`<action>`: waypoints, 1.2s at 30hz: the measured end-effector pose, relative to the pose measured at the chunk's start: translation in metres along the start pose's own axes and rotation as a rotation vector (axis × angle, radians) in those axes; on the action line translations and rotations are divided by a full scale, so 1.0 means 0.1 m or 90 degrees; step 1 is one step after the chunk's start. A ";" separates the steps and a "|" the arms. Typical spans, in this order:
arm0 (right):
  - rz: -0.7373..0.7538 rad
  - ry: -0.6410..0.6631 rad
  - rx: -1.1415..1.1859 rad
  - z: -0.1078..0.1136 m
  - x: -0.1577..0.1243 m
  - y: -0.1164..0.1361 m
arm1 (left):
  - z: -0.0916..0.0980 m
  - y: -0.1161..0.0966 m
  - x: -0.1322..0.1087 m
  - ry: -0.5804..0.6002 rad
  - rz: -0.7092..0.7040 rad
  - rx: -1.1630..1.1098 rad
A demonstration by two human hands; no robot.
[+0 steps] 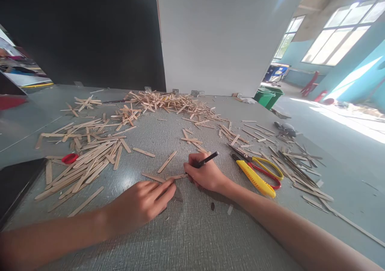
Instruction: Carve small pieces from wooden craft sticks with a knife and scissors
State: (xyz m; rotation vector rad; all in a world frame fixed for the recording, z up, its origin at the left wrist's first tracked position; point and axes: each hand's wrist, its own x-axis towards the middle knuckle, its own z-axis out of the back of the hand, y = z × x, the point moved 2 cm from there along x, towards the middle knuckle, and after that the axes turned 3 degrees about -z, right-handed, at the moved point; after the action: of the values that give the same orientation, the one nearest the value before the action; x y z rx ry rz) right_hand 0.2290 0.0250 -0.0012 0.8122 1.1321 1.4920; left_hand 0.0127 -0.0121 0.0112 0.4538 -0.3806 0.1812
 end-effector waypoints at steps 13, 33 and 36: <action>0.027 -0.003 -0.014 0.00 0.00 -0.01 | 0.06 0.01 0.00 -0.074 -0.052 -0.013; 0.046 -0.168 -0.322 0.30 0.03 0.19 | -0.02 0.04 0.02 -0.046 0.061 -0.098; 0.010 -0.178 -0.520 0.45 0.04 0.25 | -0.03 0.05 0.02 -0.047 0.061 -0.107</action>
State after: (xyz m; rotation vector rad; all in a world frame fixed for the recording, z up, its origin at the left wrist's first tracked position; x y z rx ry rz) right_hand 0.2609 0.0390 0.0364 0.4272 0.2464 1.6040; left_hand 0.0141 -0.0064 0.0109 0.2778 -0.4866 0.2243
